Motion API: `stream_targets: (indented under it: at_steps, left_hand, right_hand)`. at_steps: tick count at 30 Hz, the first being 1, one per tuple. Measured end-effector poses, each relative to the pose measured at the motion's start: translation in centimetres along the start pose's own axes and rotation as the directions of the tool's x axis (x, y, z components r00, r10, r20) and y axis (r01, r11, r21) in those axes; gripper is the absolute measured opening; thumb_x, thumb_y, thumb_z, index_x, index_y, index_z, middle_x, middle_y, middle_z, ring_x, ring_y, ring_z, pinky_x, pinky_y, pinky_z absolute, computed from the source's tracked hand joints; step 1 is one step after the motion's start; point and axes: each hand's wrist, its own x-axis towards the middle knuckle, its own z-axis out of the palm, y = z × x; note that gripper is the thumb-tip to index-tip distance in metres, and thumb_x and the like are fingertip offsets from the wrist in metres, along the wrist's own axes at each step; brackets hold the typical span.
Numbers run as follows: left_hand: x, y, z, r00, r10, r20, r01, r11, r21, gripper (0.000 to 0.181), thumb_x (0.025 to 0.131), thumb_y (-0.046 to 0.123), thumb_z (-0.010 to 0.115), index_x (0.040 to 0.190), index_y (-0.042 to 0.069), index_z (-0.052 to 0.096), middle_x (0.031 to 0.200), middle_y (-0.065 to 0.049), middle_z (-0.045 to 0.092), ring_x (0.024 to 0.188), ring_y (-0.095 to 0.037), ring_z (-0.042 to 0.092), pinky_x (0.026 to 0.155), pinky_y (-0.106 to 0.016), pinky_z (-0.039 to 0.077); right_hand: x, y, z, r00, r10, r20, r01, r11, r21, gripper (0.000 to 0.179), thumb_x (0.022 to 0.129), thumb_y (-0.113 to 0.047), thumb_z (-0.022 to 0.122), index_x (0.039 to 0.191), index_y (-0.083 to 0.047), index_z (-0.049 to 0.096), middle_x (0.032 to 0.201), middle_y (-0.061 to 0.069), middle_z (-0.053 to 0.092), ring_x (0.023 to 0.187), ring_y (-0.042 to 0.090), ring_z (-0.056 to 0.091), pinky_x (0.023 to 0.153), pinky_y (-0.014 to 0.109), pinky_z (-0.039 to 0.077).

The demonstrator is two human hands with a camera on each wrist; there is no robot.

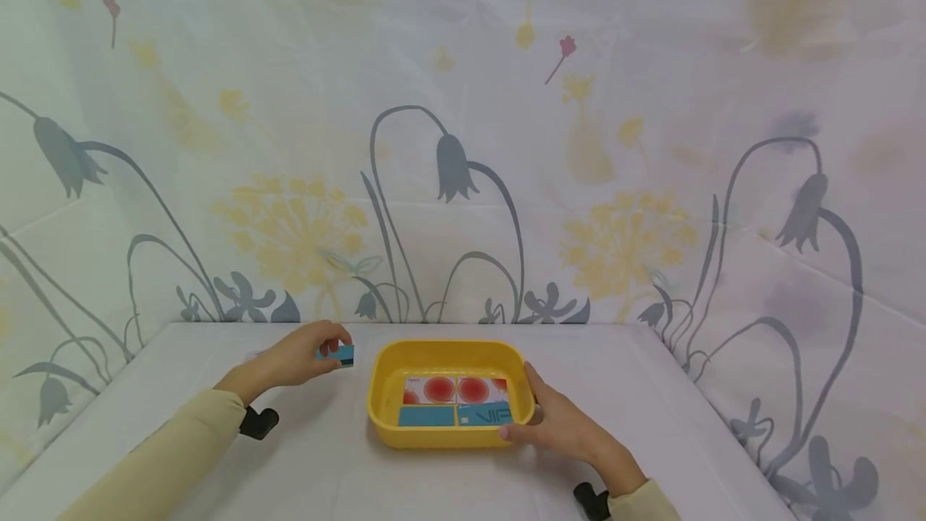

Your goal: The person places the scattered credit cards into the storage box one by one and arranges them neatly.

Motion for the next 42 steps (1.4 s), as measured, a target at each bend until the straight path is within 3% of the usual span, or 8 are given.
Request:
stream_targets:
  at_steps: [11, 20, 27, 42]
  left_hand:
    - [0.1, -2.8, 0.3, 0.995, -0.101, 0.029, 0.1, 0.995, 0.015, 0.035, 0.08, 0.009, 0.072, 0.112, 0.004, 0.059, 0.099, -0.011, 0.056, 0.087, -0.023, 0.053, 0.082, -0.042, 0.046]
    - [0.9, -4.3, 0.7, 0.983, -0.15, 0.108, 0.151, 0.989, 0.004, 0.043, 0.076, 0.007, 0.077, 0.114, 0.002, 0.058, 0.102, -0.015, 0.057, 0.092, -0.028, 0.055, 0.086, -0.047, 0.045]
    - [1.5, -6.0, 1.3, 0.979, -0.166, 0.12, 0.162, 0.986, 0.04, 0.046, 0.072, 0.008, 0.079, 0.113, 0.002, 0.06, 0.101, -0.015, 0.057, 0.093, -0.028, 0.055, 0.088, -0.048, 0.044]
    - [2.3, -5.6, 0.9, 0.936, -0.292, 0.199, 0.292, 0.956, 0.026, 0.047, 0.072, 0.004, 0.078, 0.115, 0.004, 0.06, 0.101, -0.014, 0.058, 0.083, -0.024, 0.055, 0.076, -0.042, 0.048]
  right_hand:
    - [0.0, 0.0, -0.1, 1.0, -0.008, -0.004, 0.008, 1.0, -0.007, 0.107, 0.079, -0.051, 0.071, 0.153, -0.003, 0.009, 0.154, 0.019, 0.024, 0.132, 0.035, 0.037, 0.105, 0.058, 0.029]
    - [0.1, 0.4, 0.0, 1.0, -0.023, -0.006, 0.023, 1.0, -0.02, 0.108, 0.079, -0.052, 0.07, 0.153, -0.003, 0.009, 0.154, 0.019, 0.024, 0.133, 0.034, 0.037, 0.105, 0.058, 0.029]
    - [-0.1, 0.2, -0.1, 1.0, -0.003, -0.006, 0.003, 1.0, -0.022, 0.109, 0.078, -0.053, 0.071, 0.153, -0.004, 0.009, 0.154, 0.018, 0.024, 0.133, 0.033, 0.037, 0.105, 0.057, 0.029]
    - [0.0, 0.0, -0.1, 1.0, 0.012, 0.001, -0.012, 1.0, -0.006, 0.108, 0.078, -0.051, 0.072, 0.153, -0.006, 0.008, 0.153, 0.017, 0.027, 0.127, 0.029, 0.043, 0.103, 0.055, 0.033]
